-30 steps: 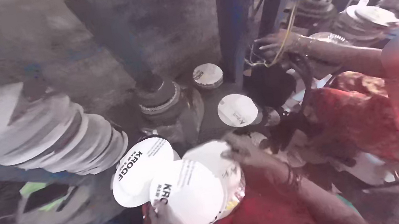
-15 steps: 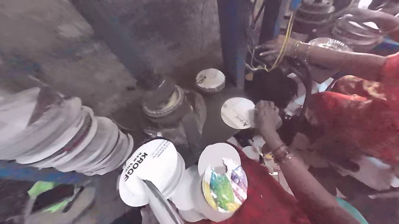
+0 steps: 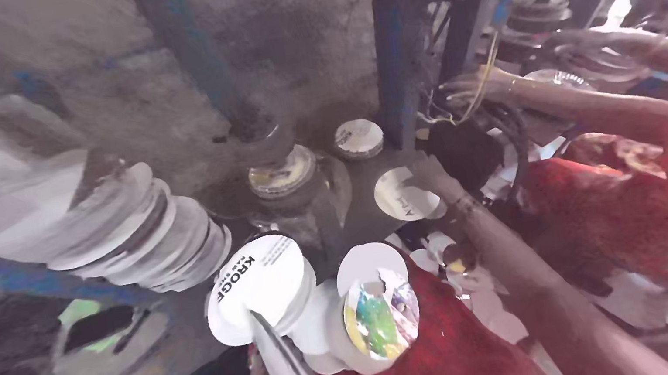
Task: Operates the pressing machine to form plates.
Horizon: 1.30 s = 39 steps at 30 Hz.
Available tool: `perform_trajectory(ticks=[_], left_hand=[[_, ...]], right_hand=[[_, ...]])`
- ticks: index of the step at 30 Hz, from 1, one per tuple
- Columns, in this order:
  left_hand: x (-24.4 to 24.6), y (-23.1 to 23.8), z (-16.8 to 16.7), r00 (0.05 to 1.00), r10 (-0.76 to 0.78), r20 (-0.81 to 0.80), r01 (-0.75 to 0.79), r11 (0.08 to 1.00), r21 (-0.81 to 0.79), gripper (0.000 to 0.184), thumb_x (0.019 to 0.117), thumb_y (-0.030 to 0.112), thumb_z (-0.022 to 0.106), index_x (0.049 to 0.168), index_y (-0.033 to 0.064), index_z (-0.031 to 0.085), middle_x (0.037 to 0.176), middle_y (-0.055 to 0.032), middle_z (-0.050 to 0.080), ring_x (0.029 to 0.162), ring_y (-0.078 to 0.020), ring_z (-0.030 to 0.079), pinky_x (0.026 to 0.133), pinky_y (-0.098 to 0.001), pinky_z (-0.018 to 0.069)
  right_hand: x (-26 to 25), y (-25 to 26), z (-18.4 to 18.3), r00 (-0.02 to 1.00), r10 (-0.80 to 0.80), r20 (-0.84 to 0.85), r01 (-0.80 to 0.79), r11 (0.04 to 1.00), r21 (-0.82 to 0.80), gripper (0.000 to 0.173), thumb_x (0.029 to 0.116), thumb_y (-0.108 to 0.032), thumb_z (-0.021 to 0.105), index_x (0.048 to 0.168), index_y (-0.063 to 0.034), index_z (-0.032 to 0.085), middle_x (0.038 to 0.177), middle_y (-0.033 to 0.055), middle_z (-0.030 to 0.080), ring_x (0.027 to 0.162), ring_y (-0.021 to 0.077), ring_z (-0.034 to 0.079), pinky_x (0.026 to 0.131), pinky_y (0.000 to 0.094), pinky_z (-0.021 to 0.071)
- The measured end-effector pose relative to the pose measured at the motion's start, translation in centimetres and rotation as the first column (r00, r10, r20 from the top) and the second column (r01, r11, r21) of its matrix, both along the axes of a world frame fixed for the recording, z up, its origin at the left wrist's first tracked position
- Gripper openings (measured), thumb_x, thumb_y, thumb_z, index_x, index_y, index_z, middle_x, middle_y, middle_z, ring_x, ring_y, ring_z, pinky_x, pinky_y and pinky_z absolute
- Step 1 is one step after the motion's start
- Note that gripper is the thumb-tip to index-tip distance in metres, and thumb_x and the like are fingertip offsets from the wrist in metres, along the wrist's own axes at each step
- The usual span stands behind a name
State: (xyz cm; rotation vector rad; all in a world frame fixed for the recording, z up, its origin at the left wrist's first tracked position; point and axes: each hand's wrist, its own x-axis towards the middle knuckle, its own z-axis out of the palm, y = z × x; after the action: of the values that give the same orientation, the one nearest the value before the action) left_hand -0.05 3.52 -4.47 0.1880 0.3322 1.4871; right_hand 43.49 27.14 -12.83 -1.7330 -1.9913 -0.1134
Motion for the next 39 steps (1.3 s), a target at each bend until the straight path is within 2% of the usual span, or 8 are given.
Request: perform_trajectory(ticks=[4,10,16,21,23,28,32,39], left_hand=[[-0.3,-0.6,0.0,0.996,0.018,-0.087,-0.021,0.999,-0.04,0.037,0.1078,0.031,0.041,0.1,0.0157,0.073,0.08,0.0012,0.074,0.069,-0.005,0.072,0.059,-0.0184,0.0598],[-0.2,-0.3,0.4,0.982,0.075,-0.176,-0.071,0.997,0.03,0.04,0.1099,0.032,0.033,0.107,0.0154,0.07,0.097,-0.0009,0.076,0.09,-0.0084,0.074,0.075,-0.0268,0.0631],[2.6,0.6,-0.7,0.828,0.206,-0.522,-0.221,0.975,0.033,0.032,0.1108,0.023,0.03,0.133,0.0094,0.049,0.11,0.0004,0.069,0.103,-0.0086,0.068,0.088,-0.0305,0.0596],[2.9,0.3,0.1,0.607,0.331,-0.722,-0.277,0.94,0.197,0.063,0.1009,0.013,0.045,0.159,0.004,0.021,0.14,-0.0032,0.055,0.114,-0.0067,0.064,0.094,-0.0259,0.057],[2.0,-0.1,0.0,0.533,0.392,-0.75,-0.314,0.915,0.255,0.055,0.0979,0.011,0.05,0.149,-0.0031,0.035,0.13,-0.0028,0.061,0.107,-0.0053,0.067,0.089,-0.0245,0.059],[0.9,-0.6,0.1,0.258,0.473,-0.843,-0.363,0.856,0.369,0.058,0.0973,0.018,0.057,0.143,-0.0133,0.041,0.14,-0.0134,0.055,0.117,0.0002,0.059,0.097,-0.017,0.0508],[-2.4,-1.3,0.1,0.497,0.284,-0.82,-0.216,0.956,0.2,0.046,0.0963,0.003,0.051,0.141,-0.0035,0.048,0.127,-0.0025,0.065,0.107,-0.0038,0.066,0.091,-0.0229,0.0572],[-2.2,-3.5,0.0,0.289,0.056,-0.956,0.437,0.88,0.184,0.041,0.0945,0.014,0.063,0.13,-0.0071,0.06,0.13,-0.0104,0.065,0.118,-0.0038,0.06,0.104,-0.0243,0.0482]], right_hand=[[-3.7,-4.3,9.1,0.977,-0.205,-0.064,0.175,0.933,-0.315,0.05,0.0867,-0.025,0.082,0.129,-0.002,0.067,0.137,0.0291,0.057,0.129,0.049,0.053,0.101,0.0681,0.0424],[-3.7,-9.0,8.8,0.692,0.041,-0.721,0.027,0.996,0.083,0.033,0.1036,-0.016,0.057,0.13,0.0013,0.05,0.101,0.0176,0.067,0.082,0.0219,0.069,0.074,0.0414,0.0593],[-16.8,-18.3,11.1,0.483,0.194,-0.854,-0.398,0.917,-0.017,0.042,0.1035,-0.009,0.047,0.14,0.011,0.049,0.125,0.0132,0.065,0.108,0.0012,0.062,0.097,0.0212,0.0506],[-21.5,-20.4,10.3,0.158,0.167,-0.973,-0.696,0.718,0.01,0.046,0.1092,-0.026,0.031,0.135,0.0045,0.053,0.116,-0.0055,0.069,0.099,-0.0056,0.064,0.087,0.0176,0.0555],[-22.4,-20.2,10.8,0.236,0.132,-0.963,-0.689,0.721,-0.07,0.065,0.106,-0.051,0.034,0.14,0.0015,0.051,0.118,-0.0001,0.07,0.099,0.001,0.067,0.084,0.0234,0.0575],[-26.6,-20.8,9.6,0.598,0.482,-0.641,-0.503,0.848,0.169,0.044,0.098,-0.013,0.059,0.136,0.0094,0.055,0.106,0.018,0.074,0.09,0.0168,0.074,0.081,0.0335,0.0605],[-25.9,-16.8,13.5,0.733,0.456,-0.504,-0.513,0.858,0.029,0.032,0.1042,-0.016,0.052,0.118,0.005,0.071,0.095,0.0183,0.075,0.085,0.0261,0.073,0.079,0.0437,0.0578],[-24.4,-0.9,13.6,0.943,0.298,0.147,-0.31,0.948,0.065,0.041,0.1036,-0.029,0.058,0.14,-0.01,0.061,0.146,0.0113,0.059,0.141,0.0332,0.049,0.122,0.0636,0.0234]])
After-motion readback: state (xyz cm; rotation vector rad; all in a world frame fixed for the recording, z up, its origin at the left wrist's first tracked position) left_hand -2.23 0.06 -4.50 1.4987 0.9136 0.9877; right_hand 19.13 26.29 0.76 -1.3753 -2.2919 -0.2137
